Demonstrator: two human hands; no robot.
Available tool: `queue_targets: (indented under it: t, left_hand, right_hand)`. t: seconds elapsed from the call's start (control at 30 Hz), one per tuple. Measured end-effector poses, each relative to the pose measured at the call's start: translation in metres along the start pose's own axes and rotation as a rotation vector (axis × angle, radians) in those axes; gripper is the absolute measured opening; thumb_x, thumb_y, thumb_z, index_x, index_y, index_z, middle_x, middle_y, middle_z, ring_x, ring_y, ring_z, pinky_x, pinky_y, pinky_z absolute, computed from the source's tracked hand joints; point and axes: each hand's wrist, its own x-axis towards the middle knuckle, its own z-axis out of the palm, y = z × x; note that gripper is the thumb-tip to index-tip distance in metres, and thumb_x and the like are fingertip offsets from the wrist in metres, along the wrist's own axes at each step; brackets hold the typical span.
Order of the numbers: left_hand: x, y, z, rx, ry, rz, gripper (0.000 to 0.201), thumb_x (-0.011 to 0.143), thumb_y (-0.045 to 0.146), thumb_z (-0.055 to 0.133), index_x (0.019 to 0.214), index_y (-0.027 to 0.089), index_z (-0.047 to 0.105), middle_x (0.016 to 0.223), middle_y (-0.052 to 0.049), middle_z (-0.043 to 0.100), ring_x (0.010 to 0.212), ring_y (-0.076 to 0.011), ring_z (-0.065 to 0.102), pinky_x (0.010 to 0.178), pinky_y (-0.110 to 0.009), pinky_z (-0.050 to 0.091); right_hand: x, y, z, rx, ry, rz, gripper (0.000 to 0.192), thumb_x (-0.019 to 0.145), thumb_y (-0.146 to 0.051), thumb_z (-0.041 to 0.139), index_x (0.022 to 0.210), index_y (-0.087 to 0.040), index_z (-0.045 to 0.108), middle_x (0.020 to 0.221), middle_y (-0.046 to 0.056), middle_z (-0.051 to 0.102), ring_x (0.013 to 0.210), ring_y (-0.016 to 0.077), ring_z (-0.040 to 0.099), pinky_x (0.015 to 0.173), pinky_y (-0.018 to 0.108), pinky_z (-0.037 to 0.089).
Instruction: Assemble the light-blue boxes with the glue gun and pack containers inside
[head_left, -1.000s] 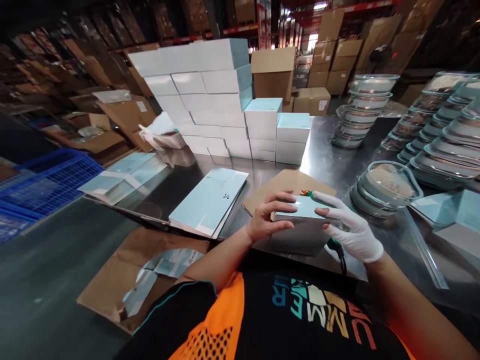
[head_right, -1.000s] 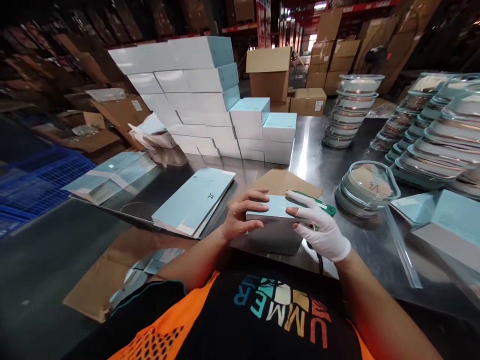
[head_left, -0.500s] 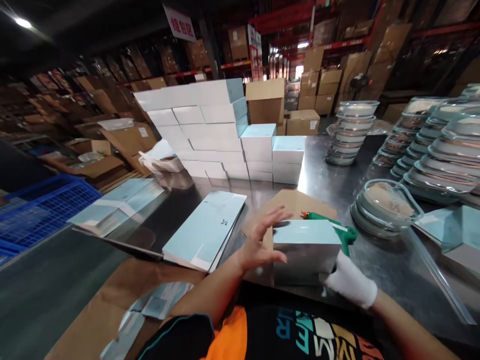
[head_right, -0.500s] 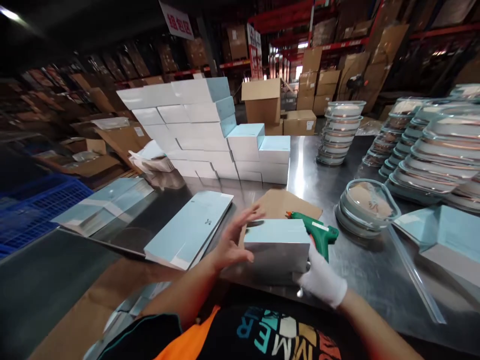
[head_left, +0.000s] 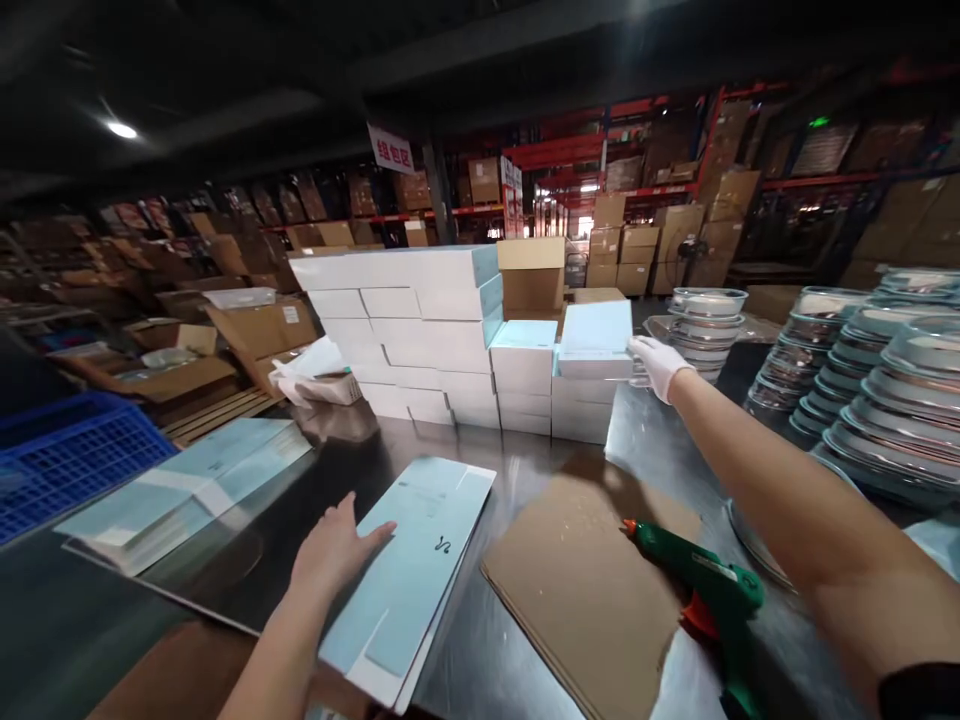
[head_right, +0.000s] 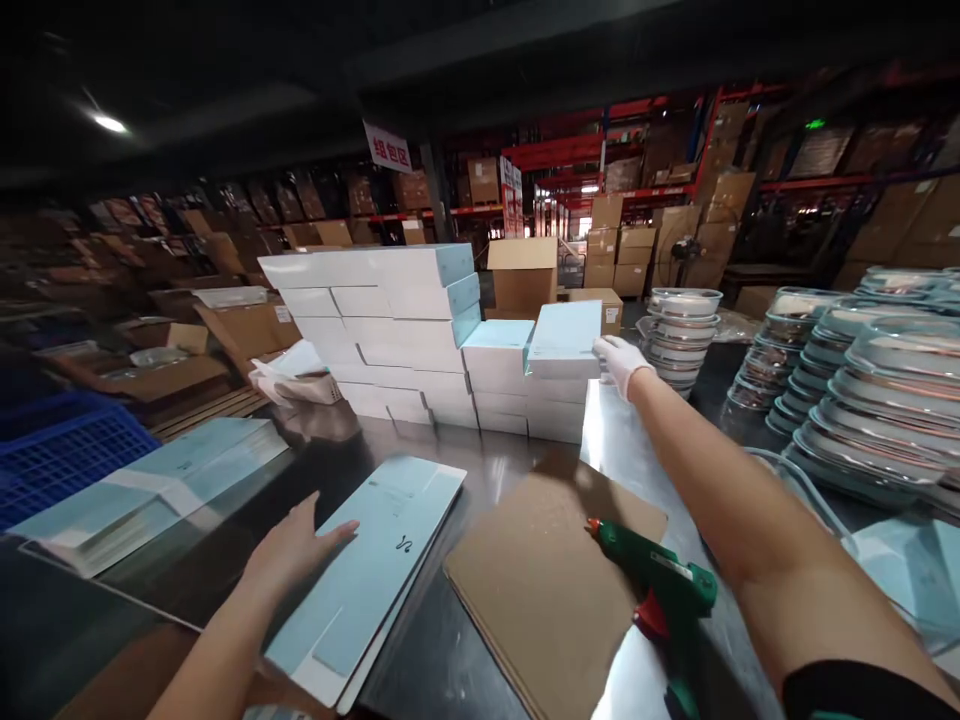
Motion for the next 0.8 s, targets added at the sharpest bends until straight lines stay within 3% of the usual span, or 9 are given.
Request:
queue_targets:
  t: [0.1,0.2,0.27,0.37,0.47,0.57,0.63,0.7,0.8]
  left_hand:
    - [0.012,-0.014,0.001,0.032,-0.183,-0.076,0.101,0.090,0.069,0.052,0.159,-0.005,0.045,0.153,-0.033,0.062,0.140,-0.0482,0.064,0.107,-0.053,0.056]
    - [0.013,-0.015,0.003,0.053,-0.194,-0.034,0.083,0.090,0.071,0.048,0.141,0.008,0.066,0.134,-0.025,0.076,0.126,-0.0450,0.072,0.098,-0.048,0.058]
    - [0.011,-0.012,0.002,0.067,-0.136,-0.016,0.074,0.088,0.068,0.050,0.130,0.011,0.069,0.123,-0.025,0.079,0.118,-0.0450,0.074,0.093,-0.048,0.058]
    - [0.004,-0.008,-0.007,-0.004,0.076,0.009,0.065,0.083,0.065,0.055,0.118,0.013,0.069,0.122,-0.027,0.077,0.119,-0.0471,0.072,0.089,-0.049,0.058]
    - [-0.012,0.004,-0.022,-0.377,0.184,-0.029,0.057,0.074,0.071,0.062,0.099,0.019,0.067,0.106,-0.021,0.080,0.102,-0.0445,0.076,0.078,-0.047,0.058]
    - [-0.048,0.036,-0.037,-0.964,0.071,-0.016,0.066,0.057,0.076,0.081,0.090,0.021,0.065,0.078,-0.009,0.077,0.075,-0.0328,0.074,0.067,-0.039,0.056]
    - [-0.080,0.067,-0.040,-1.236,-0.054,0.044,0.075,0.050,0.073,0.093,0.096,0.019,0.069,0.075,-0.006,0.077,0.070,-0.0289,0.074,0.068,-0.038,0.057]
    - [-0.110,0.095,-0.036,-1.343,-0.230,0.143,0.075,0.052,0.068,0.097,0.102,0.017,0.075,0.077,-0.008,0.079,0.073,-0.0307,0.077,0.071,-0.040,0.060]
    - [-0.142,0.114,-0.016,-1.323,-0.553,0.305,0.073,0.053,0.080,0.092,0.091,0.018,0.082,0.072,-0.013,0.078,0.071,-0.0384,0.078,0.068,-0.053,0.065]
  right_hand:
    - [0.010,0.014,0.016,-0.051,-0.068,0.126,0.049,0.107,-0.052,0.065,0.138,-0.014,0.067,0.136,0.017,0.071,0.118,0.0270,0.071,0.108,0.054,0.056]
    - [0.005,0.032,0.016,-0.046,-0.094,0.126,0.051,0.108,-0.055,0.062,0.145,-0.019,0.064,0.150,0.015,0.065,0.131,0.0290,0.066,0.115,0.056,0.052]
    - [0.000,0.037,0.007,-0.039,-0.114,0.116,0.051,0.110,-0.054,0.059,0.147,-0.019,0.063,0.150,0.014,0.064,0.127,0.0277,0.068,0.113,0.055,0.054]
    - [-0.015,0.038,-0.016,-0.027,-0.144,0.066,0.052,0.110,-0.054,0.060,0.146,-0.017,0.062,0.144,0.015,0.067,0.118,0.0252,0.072,0.106,0.051,0.058]
    - [-0.048,0.043,-0.036,-0.021,-0.179,-0.028,0.054,0.108,-0.053,0.059,0.146,-0.014,0.062,0.145,0.017,0.066,0.118,0.0241,0.072,0.102,0.043,0.059]
    - [-0.106,0.062,-0.041,-0.030,-0.255,-0.070,0.064,0.096,-0.060,0.070,0.140,-0.013,0.067,0.144,0.021,0.067,0.122,0.0281,0.072,0.102,0.042,0.058]
    - [-0.156,0.081,-0.037,-0.020,-0.354,-0.069,0.080,0.079,-0.071,0.083,0.138,-0.018,0.069,0.139,0.020,0.072,0.122,0.0324,0.072,0.102,0.049,0.060]
    - [-0.205,0.096,-0.032,0.023,-0.487,-0.089,0.102,0.066,-0.085,0.085,0.142,-0.021,0.066,0.135,0.019,0.073,0.122,0.0348,0.072,0.104,0.054,0.059]
    - [-0.263,0.105,-0.034,0.220,-0.711,-0.204,0.108,0.075,-0.095,0.071,0.153,-0.022,0.057,0.147,0.020,0.066,0.136,0.0363,0.065,0.118,0.055,0.050]
